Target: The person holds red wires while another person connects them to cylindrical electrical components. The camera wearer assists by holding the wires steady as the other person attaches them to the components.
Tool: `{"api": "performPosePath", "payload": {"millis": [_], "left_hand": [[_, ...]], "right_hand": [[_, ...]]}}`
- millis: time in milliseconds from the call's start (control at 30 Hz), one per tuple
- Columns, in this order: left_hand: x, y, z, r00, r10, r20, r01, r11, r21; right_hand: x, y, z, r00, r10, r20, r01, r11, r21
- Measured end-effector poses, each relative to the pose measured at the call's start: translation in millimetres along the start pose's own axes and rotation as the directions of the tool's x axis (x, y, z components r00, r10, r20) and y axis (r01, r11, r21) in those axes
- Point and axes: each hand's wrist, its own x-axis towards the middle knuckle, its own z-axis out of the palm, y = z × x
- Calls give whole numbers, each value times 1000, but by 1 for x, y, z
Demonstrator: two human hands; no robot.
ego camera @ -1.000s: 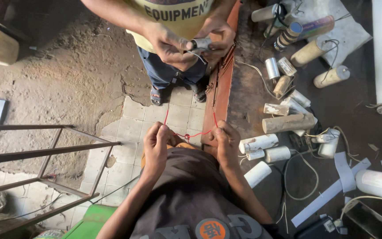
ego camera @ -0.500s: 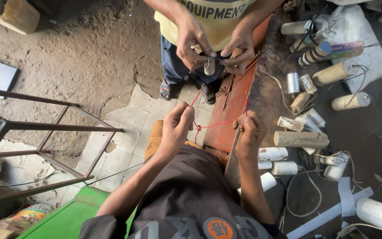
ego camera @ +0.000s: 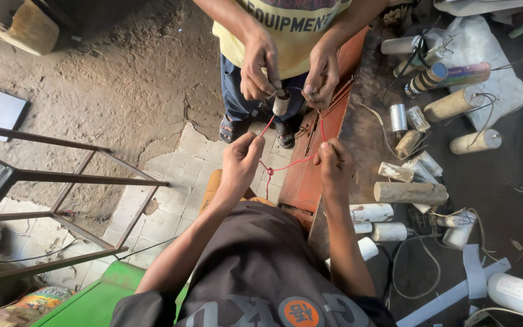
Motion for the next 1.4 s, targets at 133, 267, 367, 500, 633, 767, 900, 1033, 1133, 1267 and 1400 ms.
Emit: {"api": "performPosePath", "payload": {"millis": [133,267,367,500,633,767,900,1033,1133,1267,1400], "left_hand": [[12,-10,1,1000,4,-10,-5,998,-68],[17,-12,1,1000,2,-20,-4,998,-60],[16,-10,2,1000,-22,-22,21,1000,-19],[16,-6,2,998,-49,-25,50,998,30],[16,-6,3,998,-54,-21,55,998,30],[17,-7,2,999,-47,-18,48,999,25],[18,-8,4,999,-52,-6,52,998,20],[18,-11,4,998,-54,-18,55,997,51],[19,-12,4,999,-32,-17,32,999,39],[18,-13,4,999,-41,-22,42,997,57],[18,-13,4,999,-44,-22,45,998,47]], "right_hand": [[7,9,1,999,43,12,-43,999,-28],[14,14,1,999,42,34,-38,994,-102],[17,17,2,999,18,40,-12,991,-136],[17,21,3,997,-5,74,13,994,-112],[17,23,4,996,9,89,0,995,-103],[17,23,5,995,-4,96,13,996,-90],[16,23,5,996,-11,93,17,998,-56],[16,24,5,996,1,92,6,998,-68],[16,25,4,995,9,97,-4,998,-60],[16,26,4,994,19,108,-14,999,-44],[15,25,5,993,13,114,-7,998,-55]]}}
